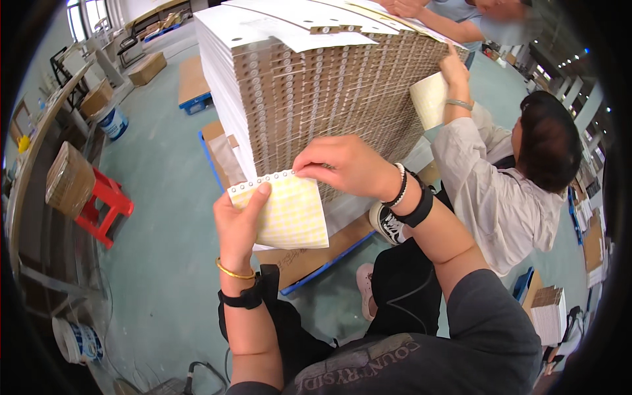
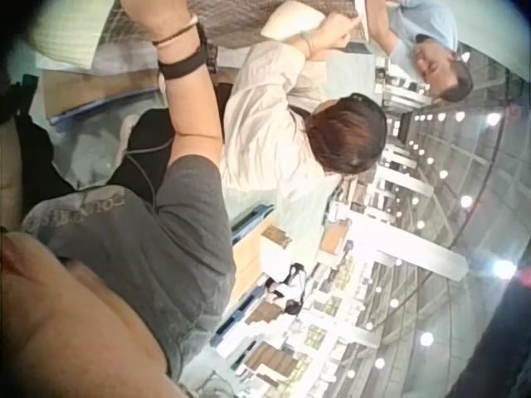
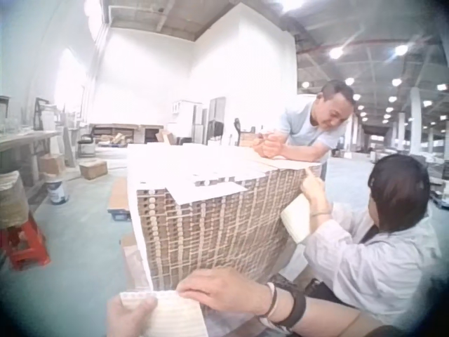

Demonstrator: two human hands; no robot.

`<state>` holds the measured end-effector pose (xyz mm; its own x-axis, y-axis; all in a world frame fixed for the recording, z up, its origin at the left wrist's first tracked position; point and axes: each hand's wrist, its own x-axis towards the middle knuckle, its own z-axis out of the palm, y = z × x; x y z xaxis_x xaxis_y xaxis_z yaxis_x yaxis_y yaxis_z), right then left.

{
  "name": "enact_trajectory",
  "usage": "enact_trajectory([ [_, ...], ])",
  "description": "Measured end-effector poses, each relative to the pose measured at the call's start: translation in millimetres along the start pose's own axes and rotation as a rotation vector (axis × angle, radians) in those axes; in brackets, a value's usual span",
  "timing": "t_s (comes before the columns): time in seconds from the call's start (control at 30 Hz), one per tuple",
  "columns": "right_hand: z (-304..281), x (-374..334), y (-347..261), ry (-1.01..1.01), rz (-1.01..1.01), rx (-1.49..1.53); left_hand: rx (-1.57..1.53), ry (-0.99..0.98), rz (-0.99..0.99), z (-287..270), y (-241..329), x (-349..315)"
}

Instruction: The person is peeling small circular stickers from a sheet and applying them to the edges of a large stack of white boards.

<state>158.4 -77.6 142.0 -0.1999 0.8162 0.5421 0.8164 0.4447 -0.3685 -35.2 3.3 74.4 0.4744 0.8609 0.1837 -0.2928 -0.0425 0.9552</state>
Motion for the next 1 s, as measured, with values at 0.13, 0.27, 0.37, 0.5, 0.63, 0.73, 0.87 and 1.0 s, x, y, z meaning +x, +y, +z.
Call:
enact_trajectory([
  [0.13,-2.5,-1.6,4.6,-0.04,-0.017,0.02,-0.09,-0.031,-0.022,2.3,-0.6,0.4],
  [0.27,-3.6,0.4,8.3,-0.106,0.01,0.026,-0.089,-0.058,-0.034,3.8,-1.8,2.3],
  [0.37,-2.7,1.0,13.3,-0.096,0.022,0.081,-0.068,-0.059,-0.045,3.5,-7.0,5.1],
  [0.5,-12.8,10.8,16.7,-0.096,0.095,0.171,-0.082,-0.038,-0.031,4.1,-5.1,5.2],
  [0.63,-24.9,23.1,28.9,0.071,0.158,0.246,-0.112,-0.039,-0.038,5.5,-3.0,6.6],
  [0.73,-37.4,34.4,25.5,0.275,0.156,0.212,-0.095,-0.031,-0.041,4.1,-2.3,5.8],
  [0.87,-76.2,50.8,13.9,0.578,0.044,0.019,-0.106,-0.026,-0.046,3.7,-2.4,5.0],
  [1.0,-117.5,75.7,36.8,0.543,-0.276,-0.596,-0.135,-0.05,-0.046,8.3,-0.8,5.0],
])
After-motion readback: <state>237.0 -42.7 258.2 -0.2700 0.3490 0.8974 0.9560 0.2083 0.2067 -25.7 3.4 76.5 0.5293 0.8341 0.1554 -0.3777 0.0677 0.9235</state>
